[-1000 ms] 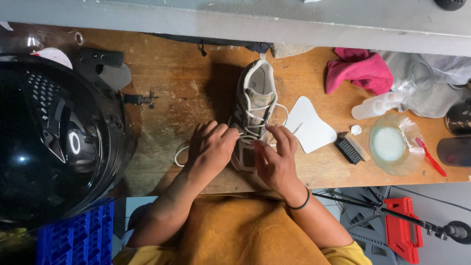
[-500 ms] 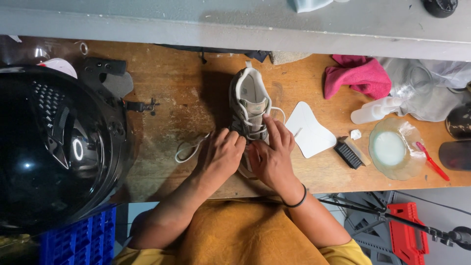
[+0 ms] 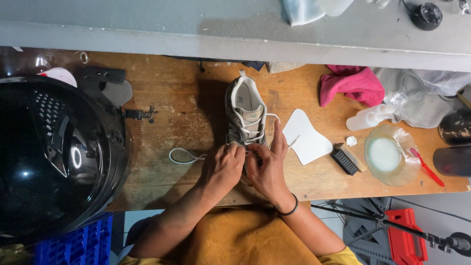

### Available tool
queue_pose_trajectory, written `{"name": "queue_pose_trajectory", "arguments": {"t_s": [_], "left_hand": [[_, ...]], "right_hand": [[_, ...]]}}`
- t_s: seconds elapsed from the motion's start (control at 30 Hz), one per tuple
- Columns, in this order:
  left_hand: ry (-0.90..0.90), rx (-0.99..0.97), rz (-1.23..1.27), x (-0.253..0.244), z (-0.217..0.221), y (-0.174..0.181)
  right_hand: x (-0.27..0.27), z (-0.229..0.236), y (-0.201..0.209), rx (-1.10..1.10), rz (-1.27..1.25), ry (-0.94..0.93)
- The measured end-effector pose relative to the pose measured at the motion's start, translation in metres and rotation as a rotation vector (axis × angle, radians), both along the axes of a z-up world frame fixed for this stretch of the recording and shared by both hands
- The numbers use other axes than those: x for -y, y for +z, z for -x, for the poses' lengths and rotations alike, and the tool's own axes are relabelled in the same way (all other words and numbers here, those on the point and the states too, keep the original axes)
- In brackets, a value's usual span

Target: The person threads a white shoelace through the eyelets of a single white sneaker on a wooden workbench. They pull the lace through each eyelet in sequence, adjusting tension and positioning the shoe as needed. The video ends before the laces are tied.

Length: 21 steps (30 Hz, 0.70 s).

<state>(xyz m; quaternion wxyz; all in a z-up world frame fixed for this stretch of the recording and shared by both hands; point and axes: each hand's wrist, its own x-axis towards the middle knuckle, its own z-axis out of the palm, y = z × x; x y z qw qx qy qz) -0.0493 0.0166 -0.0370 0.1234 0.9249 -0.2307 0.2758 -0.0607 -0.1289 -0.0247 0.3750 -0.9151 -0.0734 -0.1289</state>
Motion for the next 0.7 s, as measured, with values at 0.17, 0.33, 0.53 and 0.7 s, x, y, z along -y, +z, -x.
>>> {"name": "queue_pose_trajectory", "arguments": {"t_s": [0.17, 0.33, 0.53, 0.7], "left_hand": [[0.048, 0.055, -0.016, 0.011, 0.014, 0.015], [0.025, -0.243, 0.038, 0.005, 0.011, -0.003], [-0.033, -0.219, 0.371, -0.002, 0.009, -0.054], [0.024, -0.255, 0.579, -0.006, 0.018, -0.041]], "right_hand": [[-0.002, 0.001, 0.010, -0.056, -0.047, 0.009], [0.002, 0.001, 0.006, -0.096, -0.061, 0.030], [0.005, 0.003, -0.002, -0.146, -0.146, 0.013], [0.000, 0.006, 0.010, -0.137, -0.176, 0.055]]}}
